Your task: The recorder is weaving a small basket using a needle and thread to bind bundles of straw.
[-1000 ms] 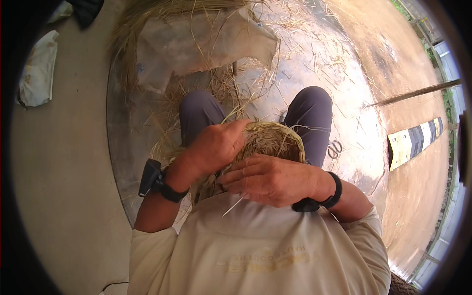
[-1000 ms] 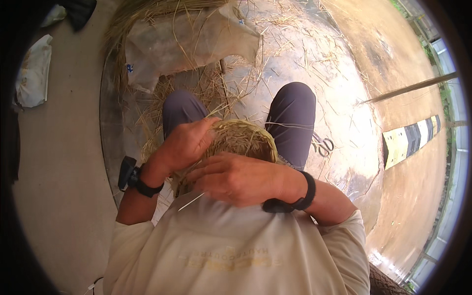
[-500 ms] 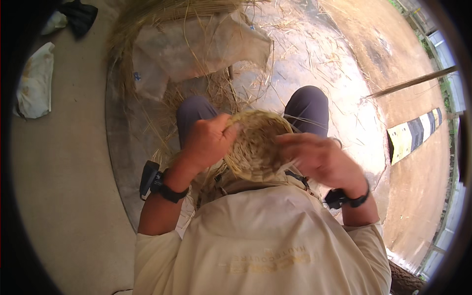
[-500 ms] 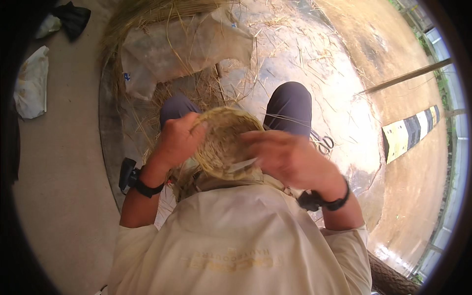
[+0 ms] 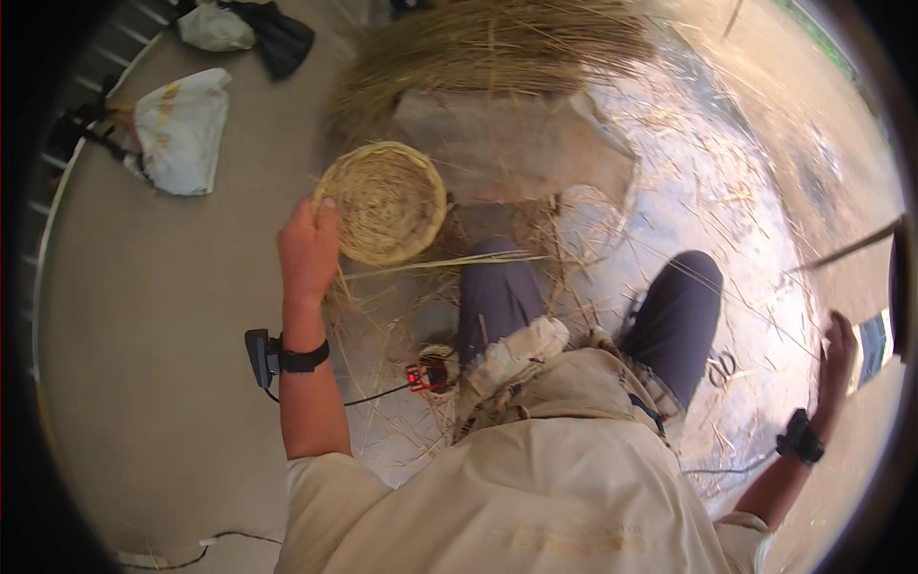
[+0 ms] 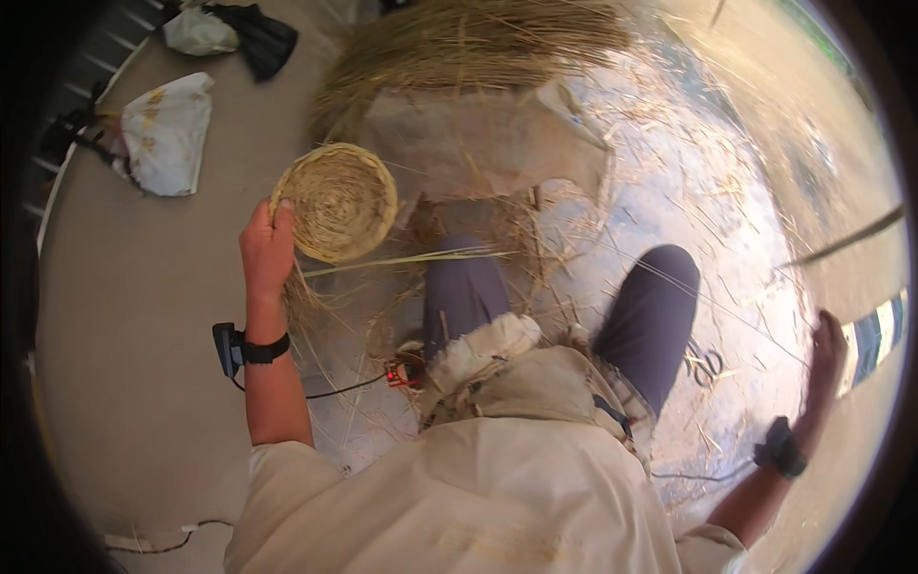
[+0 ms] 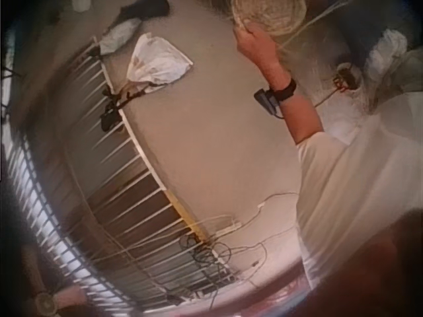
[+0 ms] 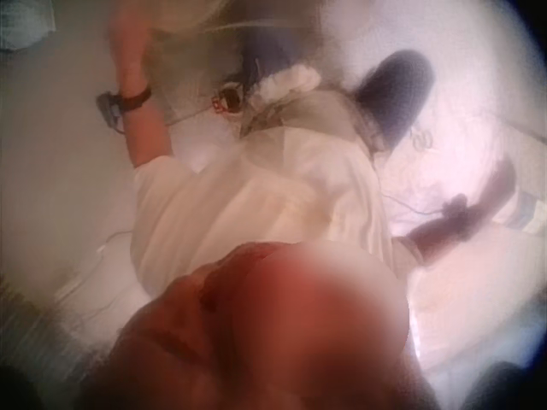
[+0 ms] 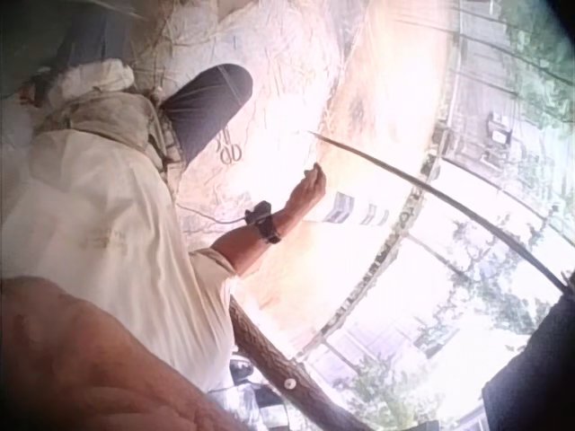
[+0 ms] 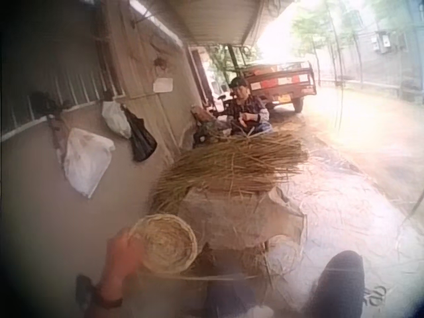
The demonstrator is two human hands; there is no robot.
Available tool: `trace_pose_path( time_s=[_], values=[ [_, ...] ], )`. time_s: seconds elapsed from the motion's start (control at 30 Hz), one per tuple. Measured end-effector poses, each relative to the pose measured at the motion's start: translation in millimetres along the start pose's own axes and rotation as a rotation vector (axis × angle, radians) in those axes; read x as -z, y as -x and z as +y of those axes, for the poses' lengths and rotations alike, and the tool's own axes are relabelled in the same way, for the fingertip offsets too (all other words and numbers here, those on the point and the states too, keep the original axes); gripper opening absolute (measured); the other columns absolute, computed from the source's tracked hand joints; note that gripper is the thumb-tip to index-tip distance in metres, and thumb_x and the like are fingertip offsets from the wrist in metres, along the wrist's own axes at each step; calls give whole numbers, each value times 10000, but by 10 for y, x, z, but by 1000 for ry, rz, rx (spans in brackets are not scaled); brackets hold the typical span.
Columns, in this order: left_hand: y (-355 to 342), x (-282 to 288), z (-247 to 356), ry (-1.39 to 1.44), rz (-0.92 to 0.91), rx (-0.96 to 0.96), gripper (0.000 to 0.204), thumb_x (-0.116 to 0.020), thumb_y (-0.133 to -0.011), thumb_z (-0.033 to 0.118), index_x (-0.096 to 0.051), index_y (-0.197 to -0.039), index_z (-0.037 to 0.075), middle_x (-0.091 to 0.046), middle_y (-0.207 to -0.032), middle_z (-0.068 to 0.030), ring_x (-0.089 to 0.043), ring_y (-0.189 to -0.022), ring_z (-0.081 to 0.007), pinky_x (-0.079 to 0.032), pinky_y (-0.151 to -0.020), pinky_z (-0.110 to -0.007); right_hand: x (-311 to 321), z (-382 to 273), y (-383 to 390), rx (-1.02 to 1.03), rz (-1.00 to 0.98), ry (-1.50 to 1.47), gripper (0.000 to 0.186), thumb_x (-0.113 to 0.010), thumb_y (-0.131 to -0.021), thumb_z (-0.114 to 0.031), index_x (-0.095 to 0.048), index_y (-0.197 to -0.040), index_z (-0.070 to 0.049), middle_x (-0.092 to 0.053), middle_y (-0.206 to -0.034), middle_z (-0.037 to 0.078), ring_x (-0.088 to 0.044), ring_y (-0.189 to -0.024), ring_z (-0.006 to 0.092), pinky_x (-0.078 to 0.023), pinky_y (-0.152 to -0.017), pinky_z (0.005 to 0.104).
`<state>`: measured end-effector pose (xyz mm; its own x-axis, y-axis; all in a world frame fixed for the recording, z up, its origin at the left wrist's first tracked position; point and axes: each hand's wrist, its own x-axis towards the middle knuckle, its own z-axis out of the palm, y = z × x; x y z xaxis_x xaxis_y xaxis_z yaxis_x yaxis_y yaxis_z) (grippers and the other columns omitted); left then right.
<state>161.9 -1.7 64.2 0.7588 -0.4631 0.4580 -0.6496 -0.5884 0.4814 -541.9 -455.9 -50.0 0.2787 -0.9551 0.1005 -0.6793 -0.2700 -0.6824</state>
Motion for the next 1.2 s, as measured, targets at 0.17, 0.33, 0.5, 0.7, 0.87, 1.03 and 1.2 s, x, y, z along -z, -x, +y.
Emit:
trace_pose_path(
  time_s=[0.17, 0.33, 0.5, 0.7, 0.87, 1.03, 1.2],
  values=[
    [-259, 734, -532, -229, 200, 49, 319, -585, -1059, 286, -673, -1153, -5, -708, -936, -201, -651, -828, -268, -521, -792, -399, 489, 1497, -377, -12, 330, -76, 445, -507, -1095, -262, -576, -1472, -34, -666, -1314, 67, -584, -996, 187, -459, -921, 303],
    [-144, 712, -524, -222, 166, 138, 313, -590, -1056, 283, -673, -1151, -4, -712, -934, -212, -653, -818, -291, -521, -789, -399, -82, 696, -267, -5, 336, -141, 404, -563, -1085, -295, -640, -1428, -97, -567, -967, -35, -360, -699, 54, -288, -600, 222],
    [357, 50, 29, -6, -22, 32, 322, -591, -1039, 307, -672, -1162, 21, -710, -968, -273, -691, -939, -469, -540, -784, -476, -1099, -1594, 552, 7, -206, -443, 317, -562, -1094, -286, -708, -1268, -65, -474, -786, -109, -353, -620, 0, -278, -524, 188],
    [1096, -601, 830, 257, -332, -73, 288, -627, -1007, 169, -659, -1219, -23, -744, -985, -228, -765, -925, -332, -569, -798, -396, -2194, -3321, 1421, 786, -597, -408, 177, -672, -902, -33, -650, -1077, -20, -633, -717, 153, -656, -581, 353, -514, -516, 434],
    [1318, -745, 1037, 361, -341, -178, 272, -671, -995, 175, -655, -1182, -21, -721, -893, -247, -735, -829, -421, -569, -675, -435, -2454, -3474, 1474, 825, -484, -291, 142, -659, -947, -46, -612, -1079, -20, -650, -761, 135, -673, -624, 334, -529, -550, 426],
    [1310, -789, 1058, 392, -357, -217, 260, -672, -995, 162, -652, -1178, -21, -719, -882, -249, -733, -820, -428, -566, -670, -447, -2471, -3446, 1461, 833, -519, -218, 155, -675, -931, -53, -621, -1075, -27, -648, -746, 123, -673, -611, 329, -536, -548, 422],
    [1315, -813, 1066, 408, -379, -209, 258, -670, -997, 164, -649, -1173, -23, -713, -879, -248, -731, -803, -426, -565, -649, -448, -2497, -3434, 1462, 832, -503, -220, 157, -682, -919, -44, -631, -1068, -34, -641, -725, 125, -673, -605, 334, -536, -550, 427]
  ],
)
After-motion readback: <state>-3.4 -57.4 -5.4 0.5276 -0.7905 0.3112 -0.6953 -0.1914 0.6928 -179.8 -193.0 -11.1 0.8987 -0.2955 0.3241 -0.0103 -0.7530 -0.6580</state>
